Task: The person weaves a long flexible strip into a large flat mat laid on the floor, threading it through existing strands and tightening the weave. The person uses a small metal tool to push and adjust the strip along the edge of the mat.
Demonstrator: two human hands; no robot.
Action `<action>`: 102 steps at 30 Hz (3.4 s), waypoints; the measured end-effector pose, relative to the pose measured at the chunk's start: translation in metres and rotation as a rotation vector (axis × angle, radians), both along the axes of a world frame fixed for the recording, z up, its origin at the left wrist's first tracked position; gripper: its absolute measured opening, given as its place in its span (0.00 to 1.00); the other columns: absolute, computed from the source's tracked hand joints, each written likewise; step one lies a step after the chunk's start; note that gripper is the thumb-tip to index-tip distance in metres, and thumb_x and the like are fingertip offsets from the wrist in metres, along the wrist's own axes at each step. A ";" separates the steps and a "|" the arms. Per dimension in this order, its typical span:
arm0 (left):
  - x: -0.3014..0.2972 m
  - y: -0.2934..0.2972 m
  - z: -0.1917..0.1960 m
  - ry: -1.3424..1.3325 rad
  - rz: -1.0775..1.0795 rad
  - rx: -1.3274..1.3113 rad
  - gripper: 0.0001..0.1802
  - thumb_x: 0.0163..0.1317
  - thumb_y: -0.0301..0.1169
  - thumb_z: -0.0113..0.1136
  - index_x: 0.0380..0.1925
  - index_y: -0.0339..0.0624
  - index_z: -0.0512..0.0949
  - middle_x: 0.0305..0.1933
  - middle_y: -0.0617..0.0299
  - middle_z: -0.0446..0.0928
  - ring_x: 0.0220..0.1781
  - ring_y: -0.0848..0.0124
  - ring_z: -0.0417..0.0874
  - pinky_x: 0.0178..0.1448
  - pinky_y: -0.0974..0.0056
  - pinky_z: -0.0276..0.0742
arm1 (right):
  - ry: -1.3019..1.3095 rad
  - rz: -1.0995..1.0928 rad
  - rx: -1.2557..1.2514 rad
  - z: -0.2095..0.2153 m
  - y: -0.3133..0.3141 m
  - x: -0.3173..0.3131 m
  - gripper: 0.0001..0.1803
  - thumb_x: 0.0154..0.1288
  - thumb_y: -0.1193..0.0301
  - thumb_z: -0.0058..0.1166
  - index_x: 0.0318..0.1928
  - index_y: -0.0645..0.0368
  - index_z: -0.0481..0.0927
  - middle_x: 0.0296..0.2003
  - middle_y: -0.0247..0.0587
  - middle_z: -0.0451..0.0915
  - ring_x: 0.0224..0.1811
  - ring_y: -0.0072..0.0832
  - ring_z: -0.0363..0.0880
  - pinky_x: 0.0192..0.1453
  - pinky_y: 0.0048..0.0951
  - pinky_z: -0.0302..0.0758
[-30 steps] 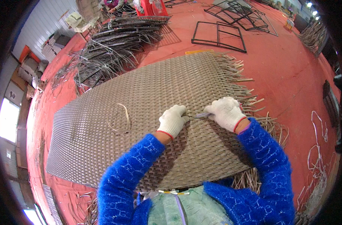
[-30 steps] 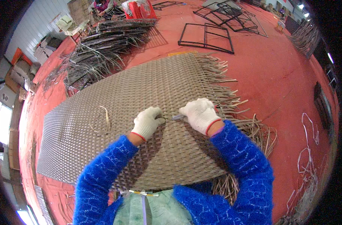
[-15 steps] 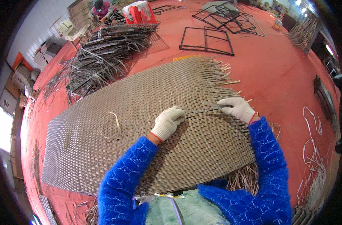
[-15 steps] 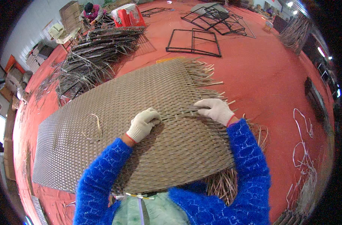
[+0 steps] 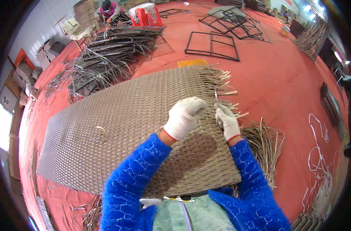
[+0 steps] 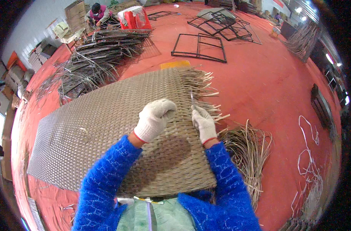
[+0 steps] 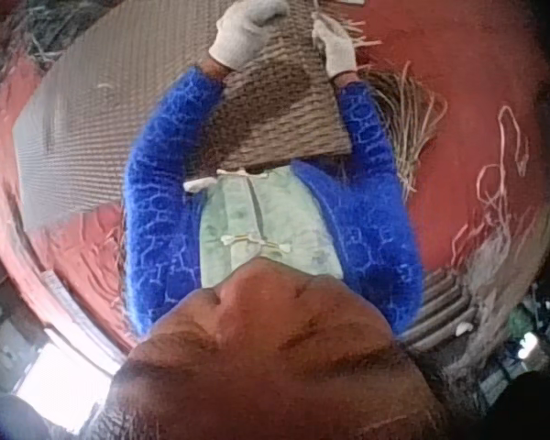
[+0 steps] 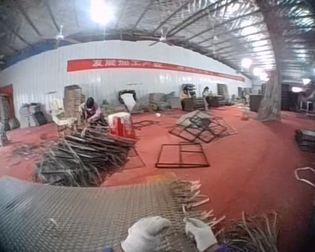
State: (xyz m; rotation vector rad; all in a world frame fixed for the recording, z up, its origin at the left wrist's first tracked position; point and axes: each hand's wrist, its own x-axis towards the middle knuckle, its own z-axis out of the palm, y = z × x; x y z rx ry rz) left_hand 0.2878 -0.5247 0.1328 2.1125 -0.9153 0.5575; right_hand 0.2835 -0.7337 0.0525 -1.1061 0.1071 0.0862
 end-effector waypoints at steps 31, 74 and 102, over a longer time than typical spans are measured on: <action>-0.047 0.109 -0.012 0.696 0.652 0.624 0.14 0.53 0.45 0.59 0.30 0.49 0.81 0.31 0.57 0.82 0.37 0.57 0.84 0.42 0.54 0.78 | -1.345 0.289 -1.963 0.061 0.103 -0.026 0.02 0.56 0.69 0.52 0.29 0.51 0.76 0.24 0.34 0.76 0.29 0.32 0.76 0.34 0.35 0.71; -0.022 0.047 -0.011 -0.014 0.088 -0.007 0.07 0.50 0.21 0.63 0.31 0.42 0.79 0.32 0.58 0.78 0.37 0.57 0.79 0.45 0.57 0.75 | -1.026 0.280 -2.090 0.095 0.043 -0.036 0.10 0.60 0.66 0.51 0.42 0.43 0.81 0.25 0.31 0.76 0.31 0.32 0.79 0.36 0.37 0.74; -0.024 0.072 -0.035 0.637 -0.116 0.096 0.08 0.59 0.27 0.61 0.39 0.43 0.83 0.37 0.63 0.81 0.45 0.68 0.77 0.56 0.63 0.72 | -0.868 0.463 -2.079 0.065 0.059 -0.031 0.17 0.65 0.68 0.46 0.53 0.40 0.77 0.31 0.32 0.79 0.34 0.32 0.82 0.39 0.37 0.76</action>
